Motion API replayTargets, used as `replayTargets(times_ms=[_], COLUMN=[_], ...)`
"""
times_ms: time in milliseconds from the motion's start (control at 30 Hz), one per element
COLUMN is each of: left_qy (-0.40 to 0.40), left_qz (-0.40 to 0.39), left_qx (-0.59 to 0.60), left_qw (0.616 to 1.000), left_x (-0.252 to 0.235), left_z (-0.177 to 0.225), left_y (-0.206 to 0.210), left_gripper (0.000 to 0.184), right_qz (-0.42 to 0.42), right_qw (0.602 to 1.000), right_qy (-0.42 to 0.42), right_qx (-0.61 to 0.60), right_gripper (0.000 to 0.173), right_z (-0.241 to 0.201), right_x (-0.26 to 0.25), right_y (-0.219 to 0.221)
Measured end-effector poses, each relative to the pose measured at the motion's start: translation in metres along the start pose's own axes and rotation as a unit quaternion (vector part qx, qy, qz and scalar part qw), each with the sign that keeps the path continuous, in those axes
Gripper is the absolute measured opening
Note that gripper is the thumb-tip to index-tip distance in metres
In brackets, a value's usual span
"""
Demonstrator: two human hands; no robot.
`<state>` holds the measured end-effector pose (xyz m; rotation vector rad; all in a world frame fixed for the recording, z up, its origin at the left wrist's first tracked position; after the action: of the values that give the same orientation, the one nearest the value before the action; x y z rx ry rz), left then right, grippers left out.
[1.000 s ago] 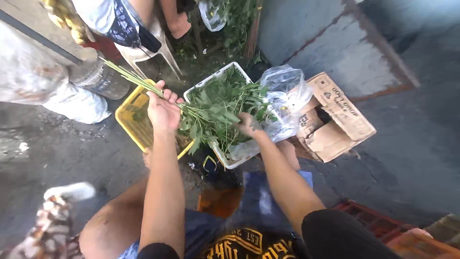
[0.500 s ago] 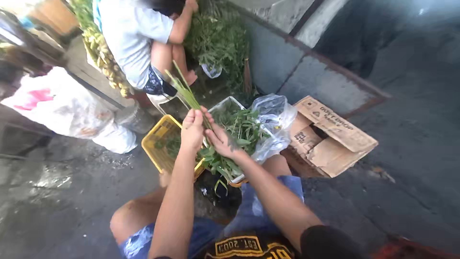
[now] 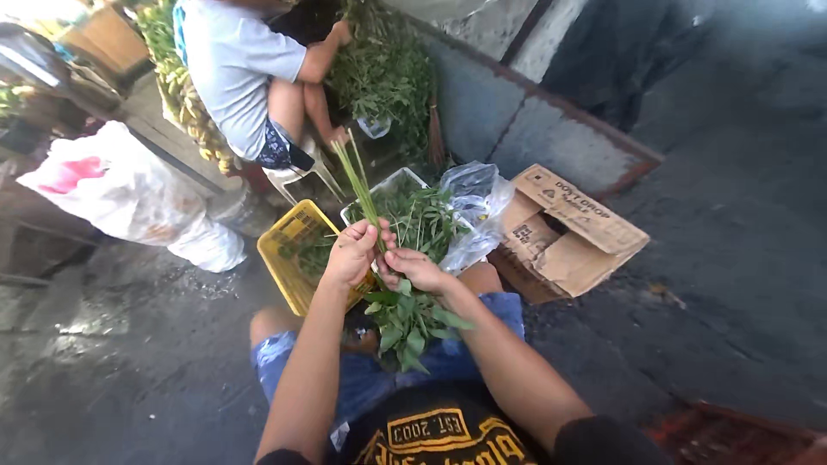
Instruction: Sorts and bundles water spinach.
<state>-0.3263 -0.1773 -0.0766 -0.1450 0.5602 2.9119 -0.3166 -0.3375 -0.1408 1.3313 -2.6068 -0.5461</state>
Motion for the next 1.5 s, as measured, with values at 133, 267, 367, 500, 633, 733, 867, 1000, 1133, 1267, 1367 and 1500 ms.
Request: replayTargets(times_ms=[133, 267, 367, 500, 633, 733, 867, 1000, 1133, 1267, 1367, 1500], left_qy=[0.049, 0.009, -0.035, 0.002, -0.024, -0.059, -0.166, -0.165, -0.122, -0.105, -0.169, -0.200], left_qz=[0.066, 0.040, -0.095, -0.188, -0.226, -0.214, -0.197, -0.171, -0.137, -0.172, -0.202, -0.257], left_qx=[-0.113, -0.288, -0.324, -0.406, -0.468, -0.358, -0.137, -0.137, -0.250, -0.240, -0.130, -0.056], left_qw=[0.990, 0.957, 0.941, 0.894, 0.854, 0.907, 0.956, 0.962, 0.951, 0.950, 0.956, 0.944], left_x=[0.006, 0.014, 0.022, 0.026, 0.045, 0.062, 0.074, 0.075, 0.062, 0.061, 0.058, 0.049], left_z=[-0.003, -0.015, -0.038, -0.058, -0.085, -0.106, -0.119, -0.122, -0.121, -0.110, -0.095, -0.085], left_y=[-0.005, -0.012, 0.008, 0.023, 0.037, 0.032, 0.026, 0.020, 0.009, 0.002, -0.006, -0.003], left_gripper=[0.026, 0.030, 0.033, 0.036, 0.036, 0.037, 0.039, 0.035, 0.037, 0.040, 0.037, 0.035], right_qz=[0.207, 0.346, 0.323, 0.303, 0.329, 0.318, 0.191, 0.166, 0.251, 0.246, 0.149, 0.070], right_qw=[0.944, 0.906, 0.931, 0.936, 0.929, 0.941, 0.976, 0.975, 0.953, 0.953, 0.979, 0.984], right_qy=[0.020, -0.039, -0.085, -0.126, -0.097, -0.067, -0.049, -0.031, -0.032, -0.049, -0.058, -0.059], right_qx=[0.255, 0.241, 0.150, 0.128, 0.139, 0.098, 0.096, 0.143, 0.166, 0.167, 0.129, 0.152], right_gripper=[0.050, 0.056, 0.044, 0.014, 0.013, 0.011, 0.010, 0.014, 0.029, 0.007, 0.012, 0.013], right_z=[0.009, 0.002, -0.006, 0.002, 0.022, 0.033, 0.032, 0.027, 0.026, 0.027, 0.023, 0.007], right_x=[0.005, 0.016, 0.024, 0.048, 0.080, 0.095, 0.105, 0.091, 0.068, 0.068, 0.065, 0.059], right_y=[-0.005, -0.005, -0.006, -0.025, -0.025, -0.022, -0.035, -0.040, -0.027, -0.027, -0.039, -0.044])
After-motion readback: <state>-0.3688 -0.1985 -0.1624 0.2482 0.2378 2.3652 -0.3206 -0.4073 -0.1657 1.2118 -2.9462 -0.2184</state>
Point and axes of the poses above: each hand's wrist, its own x-axis away from the middle knuckle, its own y-axis out of the palm, z = x × y, the point moved 1 cm from there along -x, towards the middle knuckle, and after that the axes turned 8 degrees about y, right-handed, at the moved point
